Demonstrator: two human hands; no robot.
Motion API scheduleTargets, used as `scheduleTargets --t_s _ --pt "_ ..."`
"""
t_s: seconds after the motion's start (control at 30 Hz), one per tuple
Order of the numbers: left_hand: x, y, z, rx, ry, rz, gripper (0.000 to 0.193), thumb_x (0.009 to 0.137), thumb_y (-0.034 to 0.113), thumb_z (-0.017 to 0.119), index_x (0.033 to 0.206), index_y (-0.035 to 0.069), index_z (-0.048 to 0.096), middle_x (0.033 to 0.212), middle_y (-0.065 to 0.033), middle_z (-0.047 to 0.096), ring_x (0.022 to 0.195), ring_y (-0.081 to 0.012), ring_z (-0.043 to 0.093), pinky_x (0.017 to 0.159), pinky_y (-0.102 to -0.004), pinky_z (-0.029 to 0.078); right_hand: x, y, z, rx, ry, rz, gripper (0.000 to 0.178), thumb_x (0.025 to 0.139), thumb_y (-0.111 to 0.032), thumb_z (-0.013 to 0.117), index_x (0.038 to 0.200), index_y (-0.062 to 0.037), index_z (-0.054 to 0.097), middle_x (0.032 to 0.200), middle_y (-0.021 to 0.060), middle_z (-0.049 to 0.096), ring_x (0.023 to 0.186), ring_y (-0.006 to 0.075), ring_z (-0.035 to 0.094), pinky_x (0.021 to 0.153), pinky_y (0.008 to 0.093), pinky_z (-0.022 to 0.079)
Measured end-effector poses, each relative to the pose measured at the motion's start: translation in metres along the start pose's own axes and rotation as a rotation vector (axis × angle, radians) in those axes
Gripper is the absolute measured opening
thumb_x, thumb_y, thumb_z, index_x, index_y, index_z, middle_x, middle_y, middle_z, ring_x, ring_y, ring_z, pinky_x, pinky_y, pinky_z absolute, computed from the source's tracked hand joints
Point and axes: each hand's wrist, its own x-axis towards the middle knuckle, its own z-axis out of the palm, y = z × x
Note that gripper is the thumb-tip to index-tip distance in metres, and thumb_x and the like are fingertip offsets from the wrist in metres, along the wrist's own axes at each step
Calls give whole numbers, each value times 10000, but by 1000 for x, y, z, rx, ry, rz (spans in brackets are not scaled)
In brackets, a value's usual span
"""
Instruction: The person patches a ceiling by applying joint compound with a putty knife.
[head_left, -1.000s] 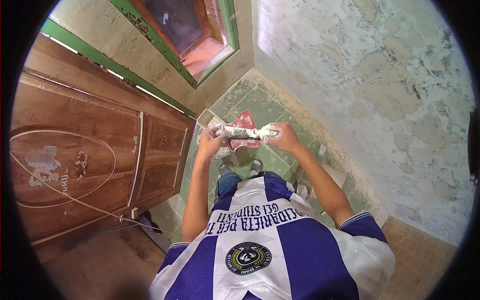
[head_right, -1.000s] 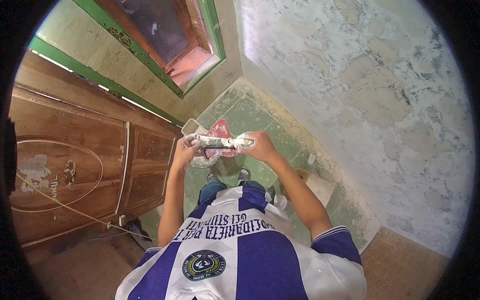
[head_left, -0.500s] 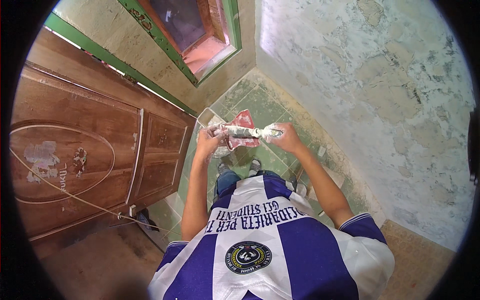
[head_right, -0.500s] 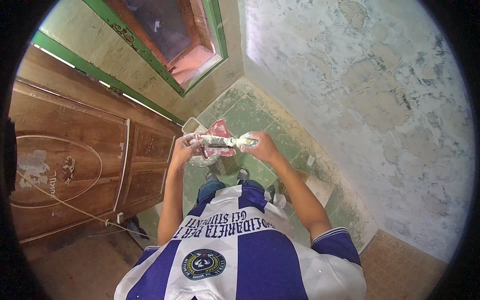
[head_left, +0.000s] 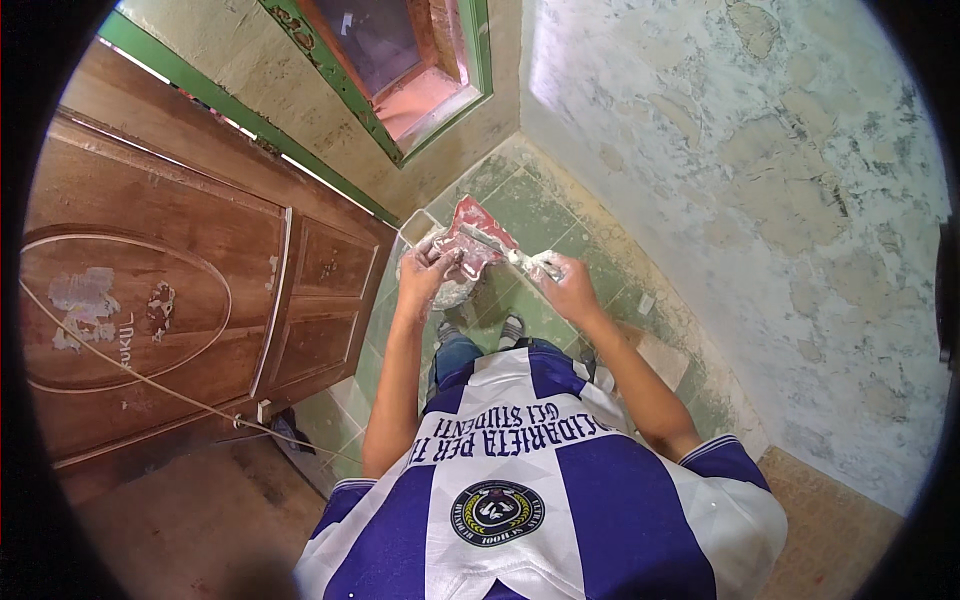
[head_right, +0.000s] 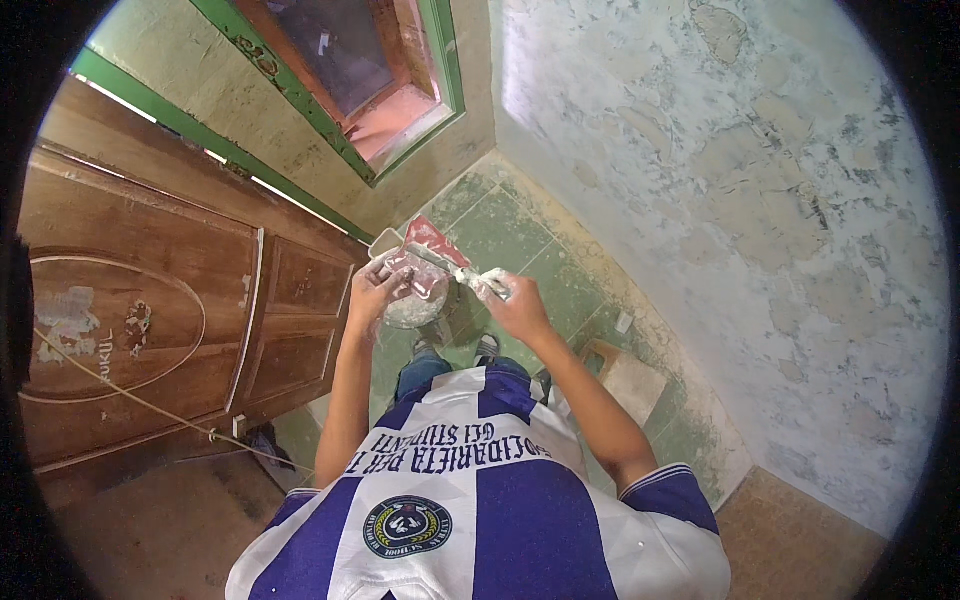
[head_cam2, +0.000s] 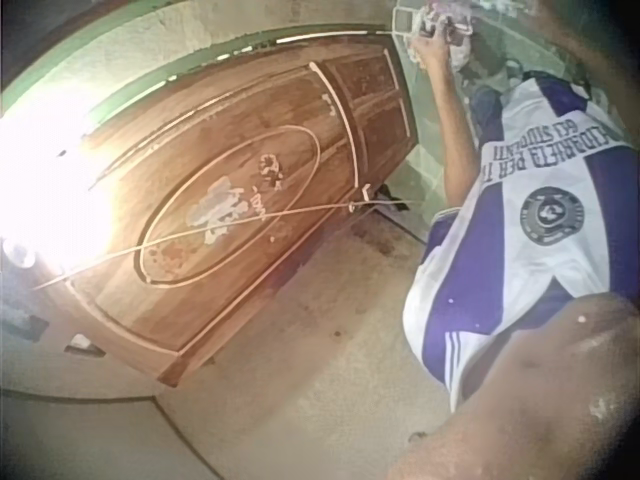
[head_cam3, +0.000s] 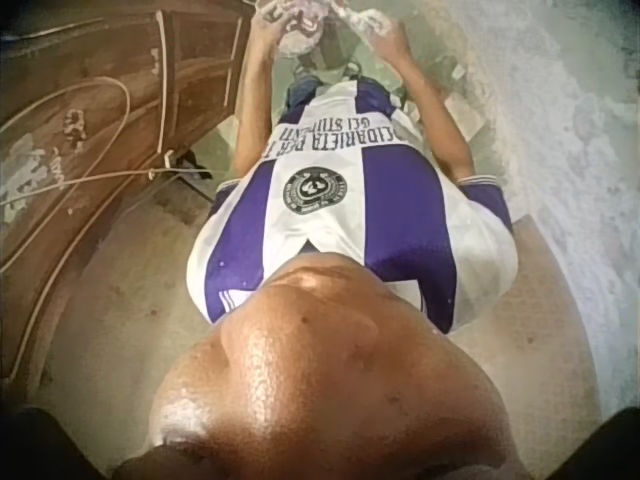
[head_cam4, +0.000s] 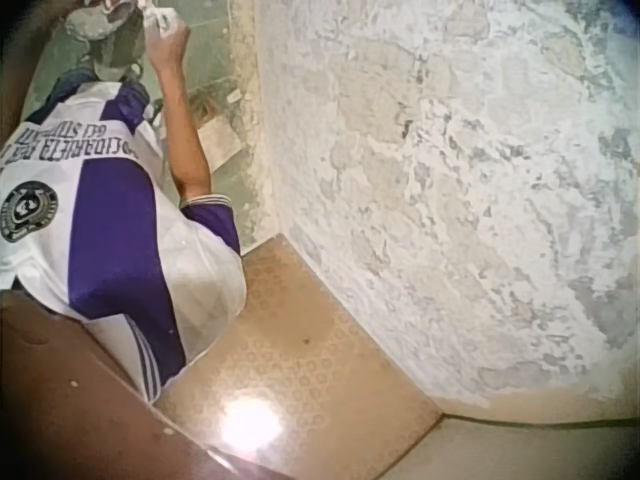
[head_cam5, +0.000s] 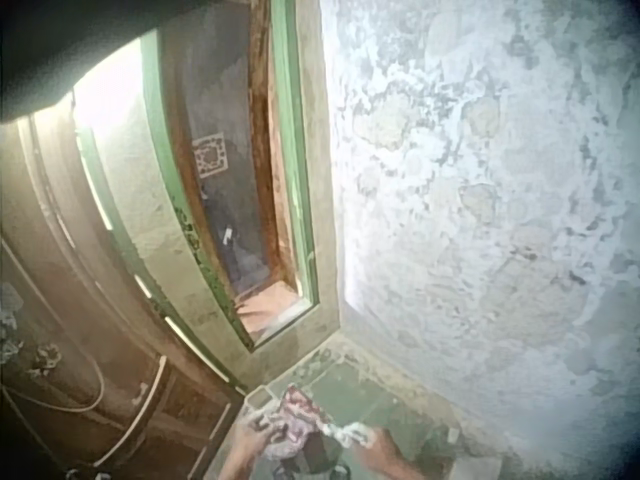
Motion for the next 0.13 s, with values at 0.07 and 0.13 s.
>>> scheduleTargets --t_s 0.07,0.13 --pt "-1 2 7 -29 -1 -18 392 880 -16 632 1258 -44 535 1102 -100 665 946 -181 667 789 -314 583 -5 2 7 15 1 -5 264 878 -213 643 1013 8 689 904 198 701 792 210 679 740 339 508" --pt "4 -10 3 -64 -43 -5 427 889 -4 628 1300 -16 511 1125 -102 658 980 -195 662 812 -342 582 -8 2 11 63 -63 107 192 892 -178 623 983 -25 695 850 137 715 713 174 635 691 321 494"
